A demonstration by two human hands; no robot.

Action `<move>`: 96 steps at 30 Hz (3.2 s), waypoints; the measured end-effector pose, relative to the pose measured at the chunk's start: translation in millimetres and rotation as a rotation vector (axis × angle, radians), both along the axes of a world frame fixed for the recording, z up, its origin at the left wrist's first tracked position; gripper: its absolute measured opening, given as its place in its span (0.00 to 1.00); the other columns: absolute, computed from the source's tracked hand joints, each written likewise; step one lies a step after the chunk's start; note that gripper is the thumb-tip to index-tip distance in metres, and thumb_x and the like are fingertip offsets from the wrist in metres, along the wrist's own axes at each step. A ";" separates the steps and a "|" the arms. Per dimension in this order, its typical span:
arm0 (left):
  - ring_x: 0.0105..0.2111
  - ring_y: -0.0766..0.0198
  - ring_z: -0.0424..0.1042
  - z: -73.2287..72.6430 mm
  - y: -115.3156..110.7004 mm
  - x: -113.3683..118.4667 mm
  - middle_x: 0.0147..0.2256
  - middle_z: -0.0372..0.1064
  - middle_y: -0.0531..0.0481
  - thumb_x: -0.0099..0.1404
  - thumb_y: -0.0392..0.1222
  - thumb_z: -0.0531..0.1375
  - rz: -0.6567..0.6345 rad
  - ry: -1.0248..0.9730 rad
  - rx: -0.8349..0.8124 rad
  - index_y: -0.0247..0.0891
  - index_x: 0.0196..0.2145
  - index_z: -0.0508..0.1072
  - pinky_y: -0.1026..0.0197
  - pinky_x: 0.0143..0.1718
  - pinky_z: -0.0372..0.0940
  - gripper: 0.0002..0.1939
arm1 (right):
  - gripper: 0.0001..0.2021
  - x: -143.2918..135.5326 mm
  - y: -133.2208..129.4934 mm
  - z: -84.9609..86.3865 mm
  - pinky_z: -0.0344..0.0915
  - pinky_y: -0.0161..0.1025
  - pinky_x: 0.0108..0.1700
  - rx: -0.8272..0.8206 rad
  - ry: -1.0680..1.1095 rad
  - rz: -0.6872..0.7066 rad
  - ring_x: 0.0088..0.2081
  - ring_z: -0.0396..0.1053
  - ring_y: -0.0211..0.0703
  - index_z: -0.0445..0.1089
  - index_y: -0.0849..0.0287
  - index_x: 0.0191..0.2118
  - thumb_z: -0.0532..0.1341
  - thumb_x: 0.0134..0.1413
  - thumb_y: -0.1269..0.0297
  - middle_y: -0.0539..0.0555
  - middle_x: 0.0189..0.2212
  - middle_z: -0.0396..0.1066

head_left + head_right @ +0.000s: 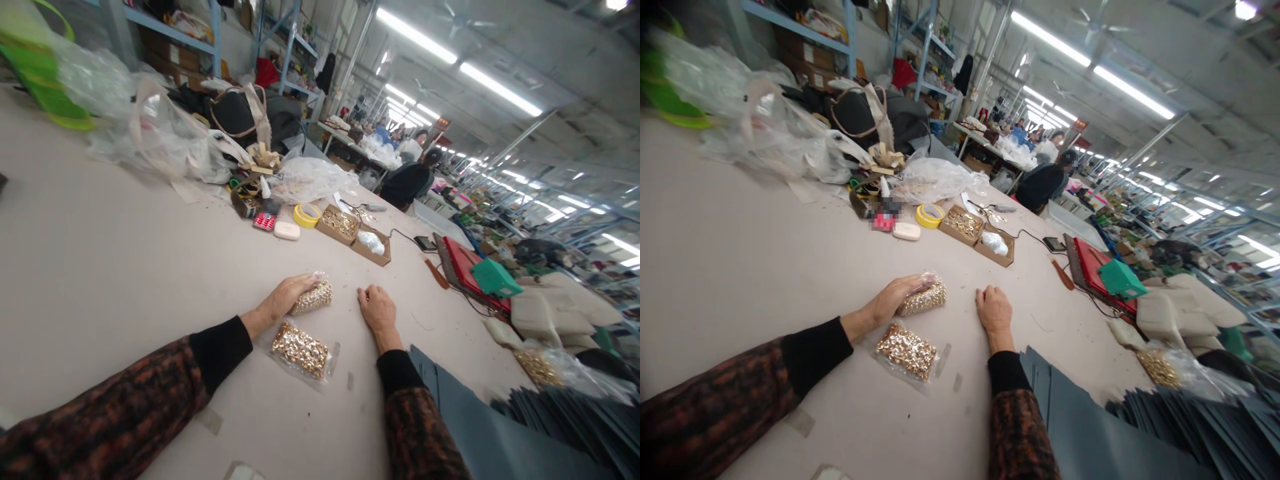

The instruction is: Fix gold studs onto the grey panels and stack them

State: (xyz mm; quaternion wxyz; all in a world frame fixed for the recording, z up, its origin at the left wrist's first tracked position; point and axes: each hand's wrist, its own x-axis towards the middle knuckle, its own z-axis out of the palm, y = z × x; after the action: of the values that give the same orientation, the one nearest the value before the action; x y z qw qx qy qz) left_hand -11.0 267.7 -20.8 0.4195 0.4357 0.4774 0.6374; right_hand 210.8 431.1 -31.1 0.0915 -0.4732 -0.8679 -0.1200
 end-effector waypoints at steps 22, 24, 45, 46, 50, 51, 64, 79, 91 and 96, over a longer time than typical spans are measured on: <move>0.55 0.53 0.69 -3.0 -1.0 -1.0 0.51 0.73 0.43 0.67 0.57 0.52 0.011 0.019 0.031 0.32 0.47 0.77 0.52 0.63 0.57 0.27 | 0.16 -11.4 -17.5 -5.0 0.41 0.39 0.28 0.074 -0.050 -0.087 0.29 0.71 0.47 0.68 0.62 0.31 0.52 0.67 0.59 0.57 0.30 0.73; 0.55 0.53 0.69 0.4 -2.5 -0.6 0.51 0.73 0.43 0.67 0.57 0.52 0.016 0.012 0.034 0.32 0.46 0.77 0.53 0.63 0.57 0.26 | 0.16 -9.2 -19.5 -7.1 0.42 0.39 0.28 0.073 -0.040 -0.027 0.28 0.70 0.45 0.68 0.61 0.31 0.53 0.67 0.58 0.56 0.29 0.73; 0.52 0.53 0.70 -11.3 1.8 0.1 0.49 0.75 0.43 0.70 0.59 0.50 -0.003 -0.053 0.025 0.33 0.46 0.77 0.53 0.61 0.58 0.27 | 0.27 -31.7 -20.1 14.6 0.41 0.36 0.23 -0.483 0.995 -0.064 0.19 0.43 0.33 0.47 0.55 0.18 0.60 0.47 0.41 0.44 0.14 0.44; 0.53 0.53 0.70 -12.1 2.1 0.1 0.49 0.74 0.43 0.70 0.59 0.51 -0.004 -0.054 0.028 0.33 0.46 0.77 0.53 0.61 0.58 0.27 | 0.29 -40.4 -22.4 20.1 0.40 0.35 0.21 -0.576 1.110 -0.095 0.18 0.42 0.33 0.45 0.54 0.19 0.59 0.46 0.37 0.42 0.14 0.43; 0.54 0.53 0.69 -12.5 2.3 -0.3 0.50 0.74 0.44 0.69 0.59 0.51 0.004 -0.053 0.036 0.34 0.46 0.77 0.53 0.63 0.56 0.27 | 0.32 -80.7 -42.3 46.1 0.35 0.31 0.15 -0.964 1.493 -0.091 0.16 0.35 0.30 0.42 0.53 0.23 0.58 0.44 0.31 0.38 0.14 0.37; 0.54 0.53 0.69 -11.8 2.0 -0.4 0.50 0.74 0.45 0.69 0.59 0.51 0.006 -0.048 0.039 0.34 0.46 0.77 0.53 0.63 0.56 0.27 | 0.32 -89.9 -48.6 52.0 0.35 0.30 0.15 -1.031 1.570 -0.077 0.16 0.34 0.29 0.42 0.53 0.23 0.59 0.45 0.32 0.37 0.15 0.37; 0.53 0.51 0.69 -5.5 -0.7 -0.2 0.50 0.74 0.43 0.68 0.60 0.52 0.002 -0.051 0.070 0.32 0.43 0.76 0.53 0.61 0.58 0.27 | 0.26 -135.6 -81.9 73.8 0.38 0.29 0.15 -1.125 2.063 -0.087 0.13 0.39 0.28 0.46 0.56 0.24 0.60 0.56 0.44 0.38 0.12 0.42; 0.49 0.50 0.71 -2.4 -1.0 -0.3 0.46 0.76 0.45 0.66 0.60 0.52 0.031 -0.040 0.079 0.36 0.38 0.77 0.51 0.59 0.60 0.25 | 0.27 -148.5 -98.4 73.9 0.44 0.30 0.15 -1.011 2.054 -0.063 0.13 0.42 0.28 0.49 0.57 0.24 0.63 0.52 0.44 0.39 0.12 0.44; 0.49 0.51 0.70 -4.0 -3.3 1.6 0.44 0.76 0.44 0.67 0.58 0.54 0.001 -0.060 0.035 0.34 0.42 0.77 0.53 0.56 0.61 0.24 | 0.29 -128.6 -95.7 72.9 0.66 0.34 0.31 -0.944 1.783 -0.007 0.25 0.63 0.32 0.56 0.57 0.29 0.61 0.37 0.34 0.45 0.22 0.60; 0.45 0.50 0.73 -12.5 2.7 3.9 0.44 0.76 0.43 0.60 0.57 0.61 0.015 -0.061 -0.074 0.33 0.44 0.78 0.53 0.50 0.65 0.25 | 0.24 -50.5 -45.1 58.0 0.70 0.47 0.41 -0.674 1.215 -0.172 0.36 0.71 0.47 0.69 0.61 0.37 0.62 0.42 0.44 0.57 0.34 0.71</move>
State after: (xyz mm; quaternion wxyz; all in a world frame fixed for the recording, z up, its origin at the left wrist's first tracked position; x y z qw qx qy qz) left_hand -7.2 270.4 -33.3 0.4447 0.3966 0.4909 0.6356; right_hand 160.3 386.0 26.9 0.3990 -0.5261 -0.6124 0.4346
